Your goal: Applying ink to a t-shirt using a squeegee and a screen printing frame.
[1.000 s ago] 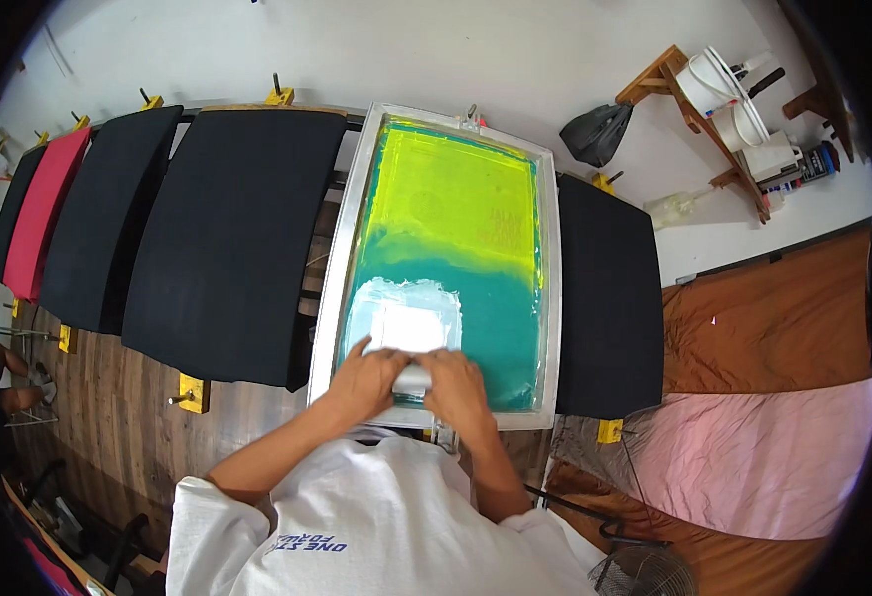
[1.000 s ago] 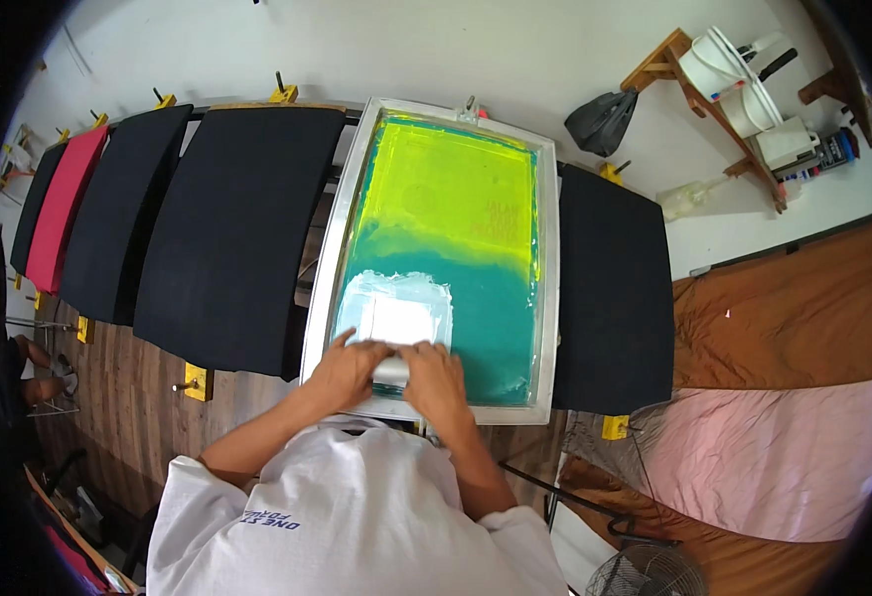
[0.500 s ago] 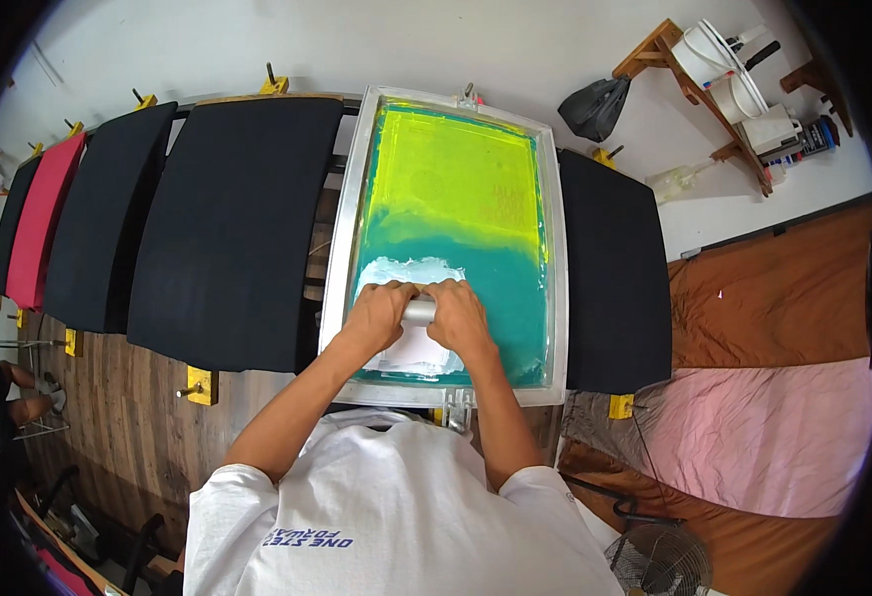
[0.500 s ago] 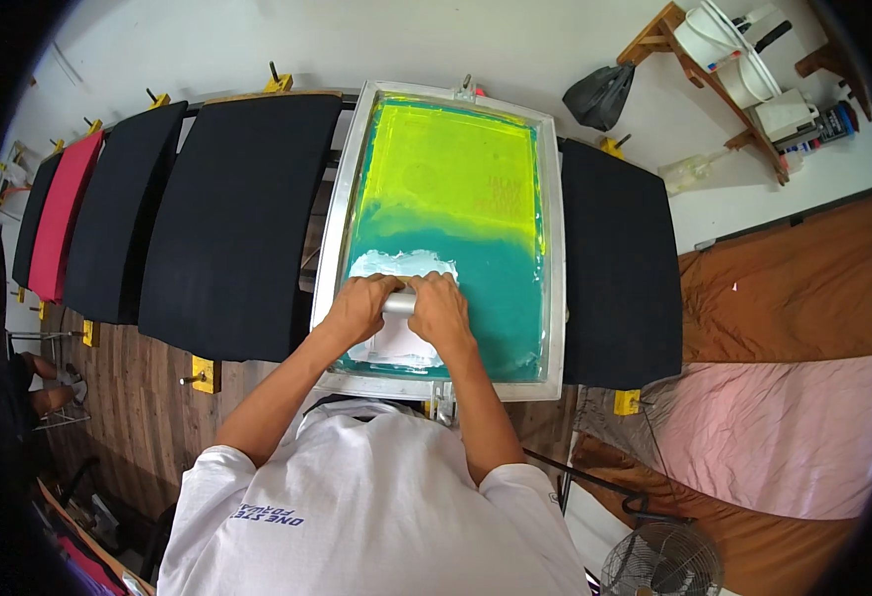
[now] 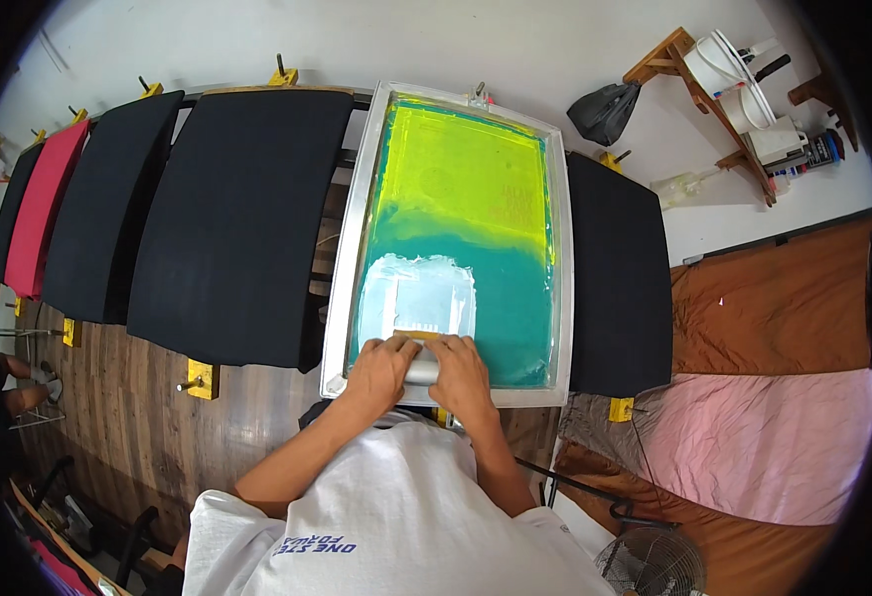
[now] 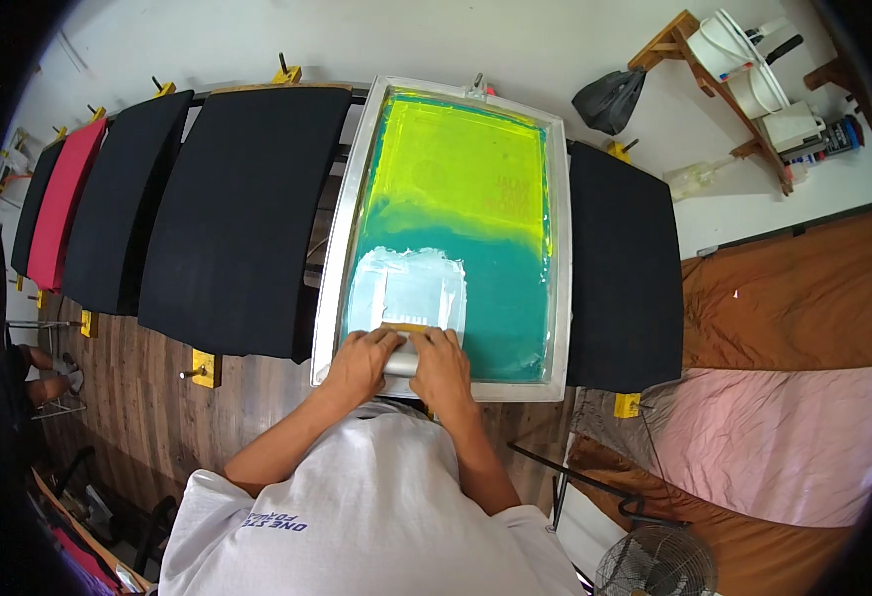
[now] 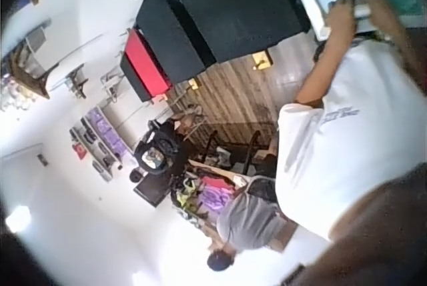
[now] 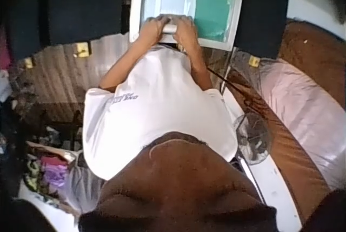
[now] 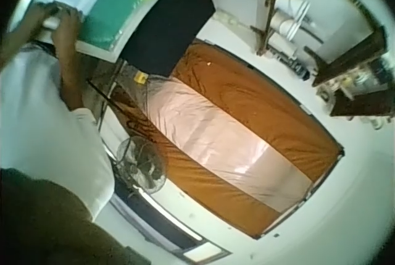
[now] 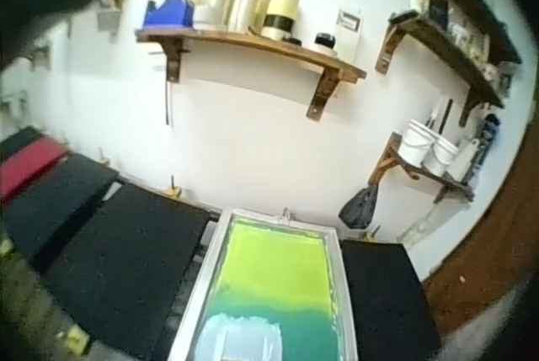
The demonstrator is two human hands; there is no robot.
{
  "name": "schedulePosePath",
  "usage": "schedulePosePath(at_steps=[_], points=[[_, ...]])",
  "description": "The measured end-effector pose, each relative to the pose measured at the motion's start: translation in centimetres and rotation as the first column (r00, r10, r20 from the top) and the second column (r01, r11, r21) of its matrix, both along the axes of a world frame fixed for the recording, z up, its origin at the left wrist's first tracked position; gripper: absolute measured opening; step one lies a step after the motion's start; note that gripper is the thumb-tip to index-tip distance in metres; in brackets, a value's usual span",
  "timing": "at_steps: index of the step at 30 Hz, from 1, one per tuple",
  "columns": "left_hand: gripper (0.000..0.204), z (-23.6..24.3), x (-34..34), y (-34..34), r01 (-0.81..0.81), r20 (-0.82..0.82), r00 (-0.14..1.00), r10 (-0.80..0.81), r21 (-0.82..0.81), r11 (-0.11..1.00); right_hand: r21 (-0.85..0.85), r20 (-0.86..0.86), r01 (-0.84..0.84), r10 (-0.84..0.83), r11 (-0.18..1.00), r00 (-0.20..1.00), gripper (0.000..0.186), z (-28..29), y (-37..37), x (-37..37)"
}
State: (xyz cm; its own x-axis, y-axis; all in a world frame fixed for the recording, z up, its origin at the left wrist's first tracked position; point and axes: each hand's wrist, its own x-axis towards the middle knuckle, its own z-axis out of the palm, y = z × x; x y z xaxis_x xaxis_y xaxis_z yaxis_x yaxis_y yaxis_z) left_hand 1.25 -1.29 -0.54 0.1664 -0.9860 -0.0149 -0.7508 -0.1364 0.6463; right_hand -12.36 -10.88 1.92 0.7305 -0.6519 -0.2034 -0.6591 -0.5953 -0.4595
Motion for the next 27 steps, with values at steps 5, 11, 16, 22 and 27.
schedulePosePath(at_steps=[5, 11, 16, 22, 27], points=[[0.043, 1.3, -1.0, 1.7, 0.004, 0.003, 1.0, -0.004, 0.012, 1.0, 0.045, 0.002, -0.024, 0.024, 0.999, 1.0, 0.047, 1.3, 1.4, -1.3], [0.03, 2.3, 2.9, -1.3, 0.139, -0.068, 0.989, -0.131, 0.124, 0.983, 0.086, -0.099, -0.146, 0.154, 0.986, 0.983, 0.026, 2.6, -2.6, 1.3], [0.034, 1.1, 7.9, -6.7, 0.053, 0.0, 0.999, -0.054, 0.058, 0.997, 0.014, -0.121, -0.139, 0.139, 0.99, 0.983, 0.028, 1.7, -8.1, 7.0], [0.036, 0.7, 9.5, -7.0, 0.044, -0.006, 0.999, -0.044, 0.114, 0.992, -0.005, -0.105, -0.141, 0.14, 0.99, 0.985, 0.032, -0.3, -8.1, 8.6], [0.039, 1.6, 6.5, -2.9, 0.056, -0.032, 0.998, -0.054, 0.046, 0.997, -0.047, 0.004, -0.158, 0.158, 0.986, 0.987, 0.035, -0.5, -3.9, 5.4]])
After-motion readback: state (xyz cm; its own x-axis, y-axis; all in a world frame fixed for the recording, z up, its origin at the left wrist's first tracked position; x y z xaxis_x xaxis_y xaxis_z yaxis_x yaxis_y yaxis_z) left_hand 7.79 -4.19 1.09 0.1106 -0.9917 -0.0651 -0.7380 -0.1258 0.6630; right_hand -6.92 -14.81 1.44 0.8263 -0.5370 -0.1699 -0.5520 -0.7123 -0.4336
